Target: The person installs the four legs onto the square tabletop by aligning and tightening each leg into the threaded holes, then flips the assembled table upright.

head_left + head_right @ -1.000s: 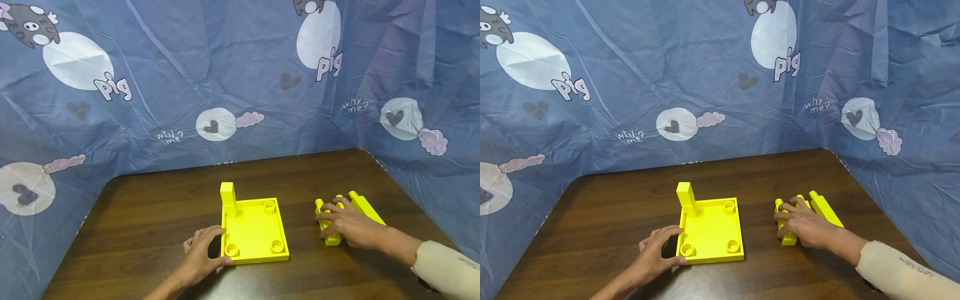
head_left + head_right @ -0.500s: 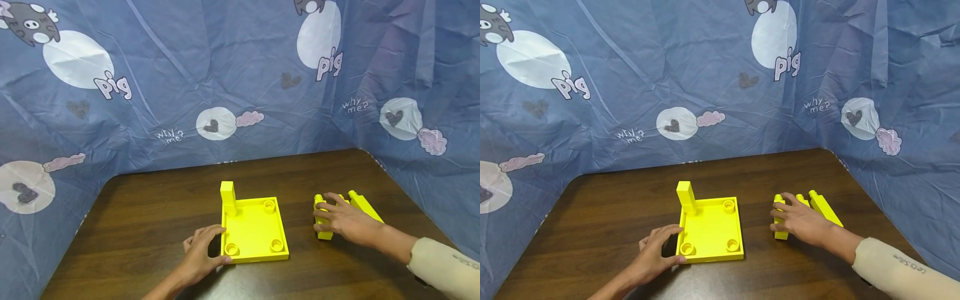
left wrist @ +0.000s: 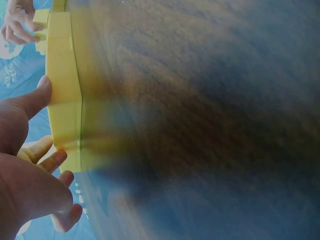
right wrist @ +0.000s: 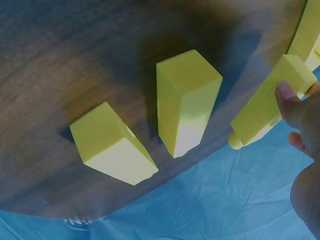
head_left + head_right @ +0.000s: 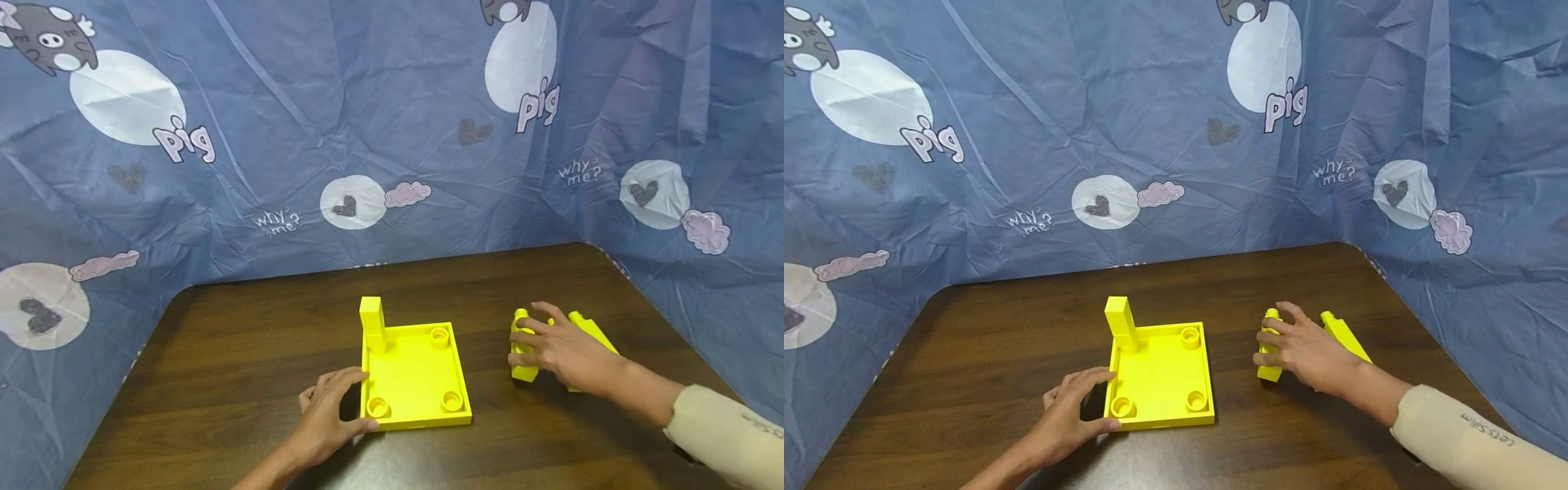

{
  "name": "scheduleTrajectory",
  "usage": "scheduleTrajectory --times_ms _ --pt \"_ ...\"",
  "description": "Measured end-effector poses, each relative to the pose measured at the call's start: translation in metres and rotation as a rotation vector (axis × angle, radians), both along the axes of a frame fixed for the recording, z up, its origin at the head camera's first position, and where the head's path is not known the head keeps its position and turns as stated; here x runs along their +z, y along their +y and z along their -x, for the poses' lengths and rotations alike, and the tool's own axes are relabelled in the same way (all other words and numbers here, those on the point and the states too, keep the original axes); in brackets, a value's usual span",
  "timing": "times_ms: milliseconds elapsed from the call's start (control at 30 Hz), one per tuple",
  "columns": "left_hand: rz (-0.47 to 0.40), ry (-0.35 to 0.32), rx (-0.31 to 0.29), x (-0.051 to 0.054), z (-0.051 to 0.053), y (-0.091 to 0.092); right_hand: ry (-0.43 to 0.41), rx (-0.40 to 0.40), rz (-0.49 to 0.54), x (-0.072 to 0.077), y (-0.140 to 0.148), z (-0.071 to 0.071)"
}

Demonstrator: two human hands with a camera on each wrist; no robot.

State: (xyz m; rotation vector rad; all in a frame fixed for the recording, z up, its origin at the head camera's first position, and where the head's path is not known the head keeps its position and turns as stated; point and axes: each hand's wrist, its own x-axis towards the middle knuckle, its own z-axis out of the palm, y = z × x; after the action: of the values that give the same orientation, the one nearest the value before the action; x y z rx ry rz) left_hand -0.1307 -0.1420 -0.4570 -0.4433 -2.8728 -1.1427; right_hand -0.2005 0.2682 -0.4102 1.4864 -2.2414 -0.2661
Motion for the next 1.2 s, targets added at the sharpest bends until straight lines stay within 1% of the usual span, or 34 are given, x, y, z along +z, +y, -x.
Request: scheduleTrajectory --times_ms 233,300,400,533,600,767,833,1100,1200 --pt "-0.006 0.0 -0.004 -0.001 0.0 -0.001 -0.03 -0.045 0.047 0.008 -0.004 0.002" --pt "-0.008 -0.002 -0.003 0.0 -0.001 -0.001 -0.042 -0.053 0.067 0.01 -0.007 0.001" --pt "-0.008 -0.001 -0.002 0.0 -0.001 -0.001 -0.039 -0.059 0.091 0.012 -0.01 0.002" --pt "-0.005 0.007 -0.003 -0.001 -0.001 -0.001 -0.052 -0.067 0.148 0.017 -0.015 0.003" --pt "-0.006 0.011 -0.004 -0.001 -0.001 -0.001 -0.082 -0.072 0.189 0.02 -0.017 0.004" --pt "-0.007 0.017 -0.003 -0.001 -0.001 0.0 -0.203 -0.08 0.305 0.029 -0.024 0.004" --pt "-0.005 0.017 -0.001 -0.001 -0.001 0.0 -0.235 -0.077 0.338 0.032 -0.026 0.004" --pt "-0.005 0.011 -0.004 -0.002 -0.002 0.0 -0.259 -0.087 0.384 0.047 -0.034 0.005" --pt "-0.001 0.011 -0.002 -0.002 -0.001 0.0 -0.273 -0.08 0.407 0.051 -0.037 0.006"
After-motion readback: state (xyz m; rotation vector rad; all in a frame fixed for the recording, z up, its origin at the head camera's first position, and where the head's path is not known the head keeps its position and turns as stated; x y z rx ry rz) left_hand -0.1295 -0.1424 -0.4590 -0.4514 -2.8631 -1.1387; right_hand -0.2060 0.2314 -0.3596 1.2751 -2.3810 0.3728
